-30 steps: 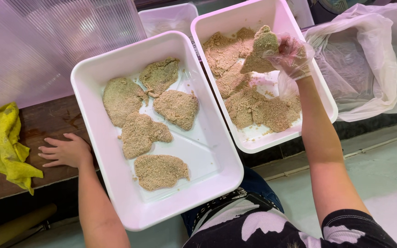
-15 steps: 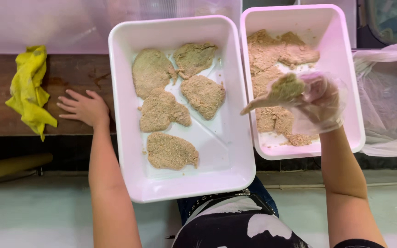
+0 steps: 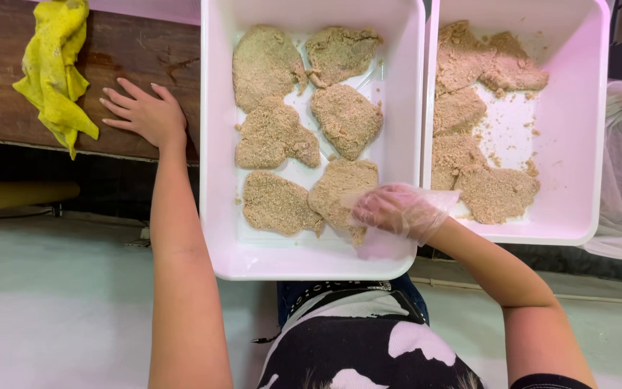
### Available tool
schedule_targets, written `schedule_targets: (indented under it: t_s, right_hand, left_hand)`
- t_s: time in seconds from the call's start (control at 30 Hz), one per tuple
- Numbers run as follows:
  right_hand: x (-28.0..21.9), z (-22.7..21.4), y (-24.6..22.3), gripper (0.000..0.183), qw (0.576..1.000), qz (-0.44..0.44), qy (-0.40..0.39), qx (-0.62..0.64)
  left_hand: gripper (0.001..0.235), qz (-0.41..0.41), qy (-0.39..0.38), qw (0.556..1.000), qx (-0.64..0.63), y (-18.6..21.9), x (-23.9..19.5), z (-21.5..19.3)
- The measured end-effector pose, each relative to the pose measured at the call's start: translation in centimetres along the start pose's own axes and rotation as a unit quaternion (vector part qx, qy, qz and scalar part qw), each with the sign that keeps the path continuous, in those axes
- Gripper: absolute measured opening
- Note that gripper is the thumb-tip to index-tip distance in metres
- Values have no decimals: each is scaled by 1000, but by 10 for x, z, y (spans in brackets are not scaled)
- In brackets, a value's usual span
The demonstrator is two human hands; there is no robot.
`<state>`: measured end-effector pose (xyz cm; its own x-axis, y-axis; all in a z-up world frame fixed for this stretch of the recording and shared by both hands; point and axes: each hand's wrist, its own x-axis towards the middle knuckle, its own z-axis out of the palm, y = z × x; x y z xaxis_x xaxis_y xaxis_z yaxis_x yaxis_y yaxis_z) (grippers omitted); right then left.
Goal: The person, wearing a plastic glove, transfers breaded meat fillets one by one from a full bin into an adjacent empty bin.
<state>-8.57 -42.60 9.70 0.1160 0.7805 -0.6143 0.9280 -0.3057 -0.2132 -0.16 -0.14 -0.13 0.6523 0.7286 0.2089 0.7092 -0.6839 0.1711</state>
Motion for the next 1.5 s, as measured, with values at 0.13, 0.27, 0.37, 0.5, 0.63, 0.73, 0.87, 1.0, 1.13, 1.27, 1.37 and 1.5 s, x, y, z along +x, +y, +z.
schedule_targets:
  t_s: [0.13,0.27,0.37,0.5,0.63,0.73,0.87,1.0,1.13,1.27,1.37,1.5]
  right_hand:
    - [-5,-2,-14,24,983,102,39,146]
    - [-10,-21,-14,23,970,122,76,195]
    - [-4,-14,-12,52,978,67,163,113]
    - [14,-60,-26,69,992,67,56,86]
    - [39,-57,-24,70,987,71,85,118]
    - [48,-73,-24,65,991,93,65,74]
    - [47,-86,-20,56,990,136,23,31]
    - [59,-66,-15,48,988,126,49,74]
    - [76,-51,-22,50,991,114,20,64]
    - [77,-51,-24,74,994,71,0,85]
    - [73,-65,-25,58,995,40,-16,93]
    - [54,-90,-20,18,989,82,92,78]
  left_hand:
    - [51,1,-6,1000,9,-2,1,3]
    - [51,2,-8,1000,7,-3,0,4]
    - [54,-1,-47,998,40,-6,2,4]
    - [55,3,-44,998,46,-8,2,8]
    - [55,2,-42,998,41,-7,2,7]
    - [55,3,-42,998,44,-6,4,7]
    - [55,-1,-33,998,46,-6,3,8]
    - [54,-2,-26,998,53,-5,4,8]
    - [54,-1,-26,999,46,-4,4,6]
    - [53,-1,-31,999,40,-3,3,4]
    - [52,-1,-26,999,39,-3,4,5]
    - [53,-2,-27,999,34,-2,4,2]
